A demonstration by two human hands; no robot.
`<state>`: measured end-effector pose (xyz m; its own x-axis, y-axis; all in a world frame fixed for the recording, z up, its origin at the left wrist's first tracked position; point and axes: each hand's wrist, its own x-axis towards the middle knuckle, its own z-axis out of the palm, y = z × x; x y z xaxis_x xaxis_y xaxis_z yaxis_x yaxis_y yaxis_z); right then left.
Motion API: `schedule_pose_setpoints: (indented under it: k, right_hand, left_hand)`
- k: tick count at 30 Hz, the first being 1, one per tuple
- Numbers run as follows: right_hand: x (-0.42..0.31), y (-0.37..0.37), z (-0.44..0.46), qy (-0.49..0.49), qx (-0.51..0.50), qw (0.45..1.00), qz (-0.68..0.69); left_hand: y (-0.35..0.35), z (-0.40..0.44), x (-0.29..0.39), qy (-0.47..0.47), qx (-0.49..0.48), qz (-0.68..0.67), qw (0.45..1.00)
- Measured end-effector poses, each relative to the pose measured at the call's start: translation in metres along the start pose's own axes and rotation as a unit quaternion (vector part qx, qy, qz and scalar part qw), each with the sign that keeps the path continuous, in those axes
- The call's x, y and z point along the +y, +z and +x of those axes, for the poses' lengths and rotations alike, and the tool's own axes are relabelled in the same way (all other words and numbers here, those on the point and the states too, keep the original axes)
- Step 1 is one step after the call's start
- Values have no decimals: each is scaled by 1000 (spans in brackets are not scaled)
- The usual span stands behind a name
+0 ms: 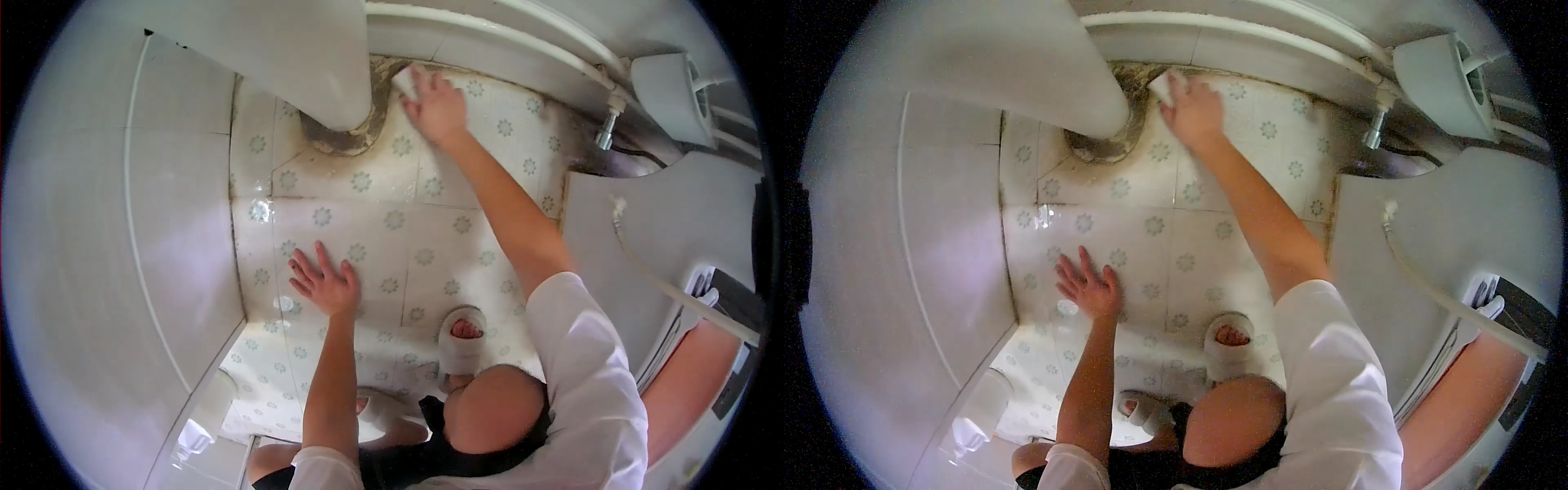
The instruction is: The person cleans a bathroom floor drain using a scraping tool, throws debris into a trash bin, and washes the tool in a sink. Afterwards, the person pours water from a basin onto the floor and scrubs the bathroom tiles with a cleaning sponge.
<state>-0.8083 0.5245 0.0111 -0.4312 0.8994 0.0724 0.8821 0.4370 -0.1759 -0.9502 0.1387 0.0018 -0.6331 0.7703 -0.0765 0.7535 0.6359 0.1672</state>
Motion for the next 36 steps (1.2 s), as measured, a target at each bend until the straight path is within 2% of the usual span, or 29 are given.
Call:
schedule_pose_setpoints:
  k: [2,5,9,12,16,18,20,23,24,27,29,32,36]
  right_hand:
    - [-20,-9,-14,-98,-62,993,12]
    - [17,-21,-47,-212,-82,974,-2]
    - [33,-31,-8,-103,-70,990,-63]
    - [5,-14,25,-152,30,987,-47]
    - [-23,-4,41,-103,26,993,-58]
    - [-8,-6,36,-95,32,994,-43]
    - [38,-5,19,-76,38,993,-76]
    - [97,-33,-11,2,-21,996,-87]
    - [107,-39,-17,24,-27,994,-106]
    - [109,-25,-16,64,-18,997,-45]
    - [63,-23,0,26,-25,998,-58]
    - [-18,1,27,14,-6,1000,-8]
    - [-38,-2,28,-59,-1,998,15]
  left_hand:
    - [1,1,-2,3,3,12,1000]
    - [2,3,-2,0,7,11,1000]
    - [-1,2,-1,1,8,11,1000]
    - [-2,2,1,0,8,8,1000]
    - [-3,2,0,2,10,6,1000]
    - [-4,2,0,2,12,1,1000]
    - [-5,3,0,1,7,0,1000]
    - [-3,3,-3,-2,9,2,1000]
    - [-2,4,-3,1,12,4,1000]
    - [-2,4,-1,1,14,9,1000]
    - [0,4,-1,-1,9,13,1000]
    - [-5,3,1,-6,1,1,1000]
    - [-1,3,-1,3,15,-13,1000]
